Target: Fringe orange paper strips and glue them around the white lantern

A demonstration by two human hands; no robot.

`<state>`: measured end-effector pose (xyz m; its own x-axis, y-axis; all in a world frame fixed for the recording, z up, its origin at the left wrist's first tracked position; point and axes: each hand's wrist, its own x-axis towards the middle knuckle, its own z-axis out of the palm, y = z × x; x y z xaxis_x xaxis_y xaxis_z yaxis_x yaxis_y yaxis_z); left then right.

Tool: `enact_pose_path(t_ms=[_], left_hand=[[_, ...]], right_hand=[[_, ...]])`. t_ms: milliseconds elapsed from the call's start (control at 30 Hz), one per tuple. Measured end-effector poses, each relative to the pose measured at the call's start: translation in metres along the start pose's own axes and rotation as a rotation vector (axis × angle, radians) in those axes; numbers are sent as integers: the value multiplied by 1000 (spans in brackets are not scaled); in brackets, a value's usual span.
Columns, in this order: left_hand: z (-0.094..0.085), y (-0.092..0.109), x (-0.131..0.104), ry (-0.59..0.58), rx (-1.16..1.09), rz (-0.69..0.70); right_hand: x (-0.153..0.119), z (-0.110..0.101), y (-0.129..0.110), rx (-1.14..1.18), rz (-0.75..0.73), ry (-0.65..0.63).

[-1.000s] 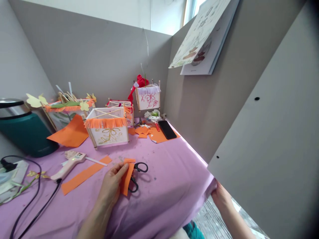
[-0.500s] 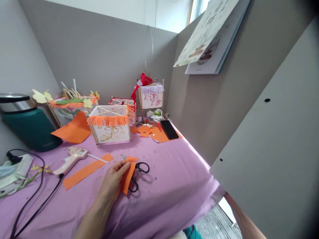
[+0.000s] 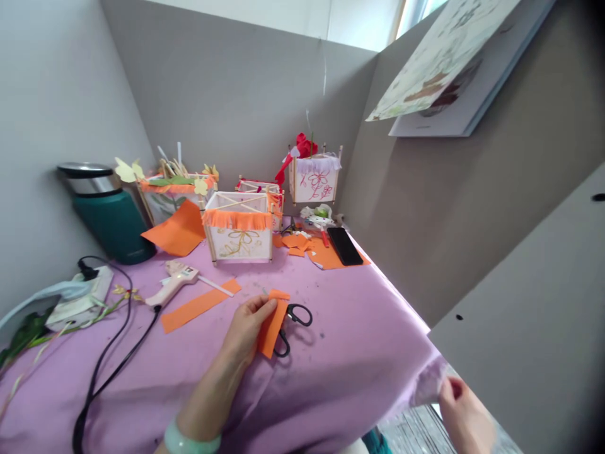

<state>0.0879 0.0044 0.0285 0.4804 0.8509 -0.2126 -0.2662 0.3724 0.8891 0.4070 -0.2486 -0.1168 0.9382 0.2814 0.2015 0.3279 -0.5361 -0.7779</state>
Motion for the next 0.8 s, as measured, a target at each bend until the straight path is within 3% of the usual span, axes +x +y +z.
enact_pose_path(t_ms=[33,67,133,233,300,400,467,600,800], left_hand=[[0,1,0,0,6,-6],[-1,2,1,1,9,-5],[-1,6,3,16,12,10],[1,14,6,64,17,44],[4,22,8,78,23,70],[8,34,12,77,15,138],[7,41,15,102,-6,190],[-2,47,23,150,-25,224],[-10,37,30,102,-6,211]], right_hand=[[-15,2,1,-56,-11,44],[-31,5,-3,-120,-133,67],[-60,13,-30,-32,-500,-26],[-85,25,-112,169,-1000,-197],[-87,33,-177,297,-1231,-213],[-81,52,-253,296,-1311,-285],[-76,69,-281,329,-1379,-385],[-69,97,-300,389,-1403,-466],[-53,116,-311,296,-1353,-648]])
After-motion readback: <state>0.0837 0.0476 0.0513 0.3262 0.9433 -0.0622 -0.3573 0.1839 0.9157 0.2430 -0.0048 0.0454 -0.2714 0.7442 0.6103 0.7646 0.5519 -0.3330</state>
